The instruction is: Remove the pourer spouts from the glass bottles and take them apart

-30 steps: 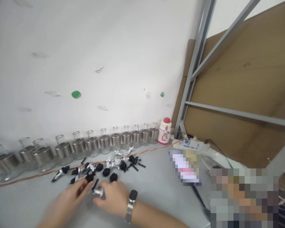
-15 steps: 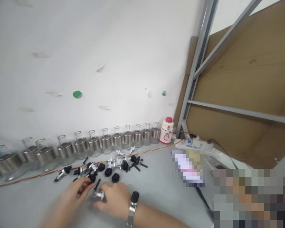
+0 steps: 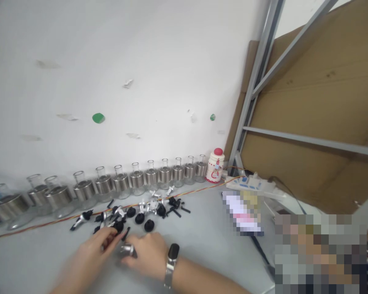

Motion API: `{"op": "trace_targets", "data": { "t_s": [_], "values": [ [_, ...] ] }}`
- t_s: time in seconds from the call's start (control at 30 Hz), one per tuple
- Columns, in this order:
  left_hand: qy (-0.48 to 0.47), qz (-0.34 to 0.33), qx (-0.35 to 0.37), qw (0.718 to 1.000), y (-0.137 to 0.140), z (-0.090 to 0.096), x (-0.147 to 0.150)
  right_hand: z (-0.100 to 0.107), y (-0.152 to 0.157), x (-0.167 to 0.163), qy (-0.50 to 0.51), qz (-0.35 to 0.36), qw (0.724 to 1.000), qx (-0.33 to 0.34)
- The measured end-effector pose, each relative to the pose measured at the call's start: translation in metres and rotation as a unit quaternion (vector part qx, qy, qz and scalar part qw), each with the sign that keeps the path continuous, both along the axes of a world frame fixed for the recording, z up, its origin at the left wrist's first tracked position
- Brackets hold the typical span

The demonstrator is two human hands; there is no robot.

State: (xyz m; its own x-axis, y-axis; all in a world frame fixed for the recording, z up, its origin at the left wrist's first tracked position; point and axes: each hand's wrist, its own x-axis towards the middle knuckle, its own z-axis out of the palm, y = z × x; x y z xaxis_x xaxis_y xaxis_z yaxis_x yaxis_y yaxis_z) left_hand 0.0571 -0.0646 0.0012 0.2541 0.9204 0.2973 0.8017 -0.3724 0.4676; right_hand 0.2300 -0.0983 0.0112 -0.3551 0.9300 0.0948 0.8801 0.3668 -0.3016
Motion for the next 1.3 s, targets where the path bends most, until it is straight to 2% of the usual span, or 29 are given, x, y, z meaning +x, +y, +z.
{"op": "trace_targets", "data": {
  "t_s": [0.13, 0.27, 0.5, 0.73, 0.9, 1.0, 1.1, 1.2, 1.3],
  "values": [
    [-0.005, 0.011, -0.006, 1.000, 0.001, 0.005, -0.001, 0.000, 0.000, 0.000, 0.002, 0.005, 1.000, 0.000],
    [0.042, 0.012, -0.013, 0.999, 0.002, 0.004, -0.003, -0.001, 0.000, -0.001, 0.002, -0.011, 1.000, 0.003],
    [0.169, -0.032, 0.067, 0.983, 0.005, 0.004, -0.006, -0.001, 0.001, -0.001, 0.005, -0.008, 1.000, 0.001],
    [0.216, -0.034, 0.117, 0.969, 0.008, -0.005, 0.000, 0.001, -0.002, -0.001, 0.062, -0.018, 0.998, -0.023],
    [0.121, -0.008, 0.110, 0.987, 0.007, -0.006, 0.000, 0.015, 0.007, 0.010, 0.112, -0.033, 0.993, 0.016],
    [0.016, 0.037, 0.083, 0.996, 0.011, 0.005, -0.009, 0.026, 0.025, 0.019, 0.074, -0.062, 0.993, 0.062],
    [-0.057, 0.102, 0.055, 0.992, 0.019, 0.013, -0.021, 0.031, 0.045, 0.015, 0.028, -0.048, 0.996, 0.069],
    [-0.071, 0.141, 0.041, 0.987, 0.028, 0.014, -0.030, 0.032, 0.057, 0.001, 0.009, -0.030, 0.997, 0.073],
    [-0.068, 0.157, 0.048, 0.984, 0.033, 0.012, -0.036, 0.033, 0.055, -0.012, -0.012, -0.033, 0.994, 0.101]
  ]
}}
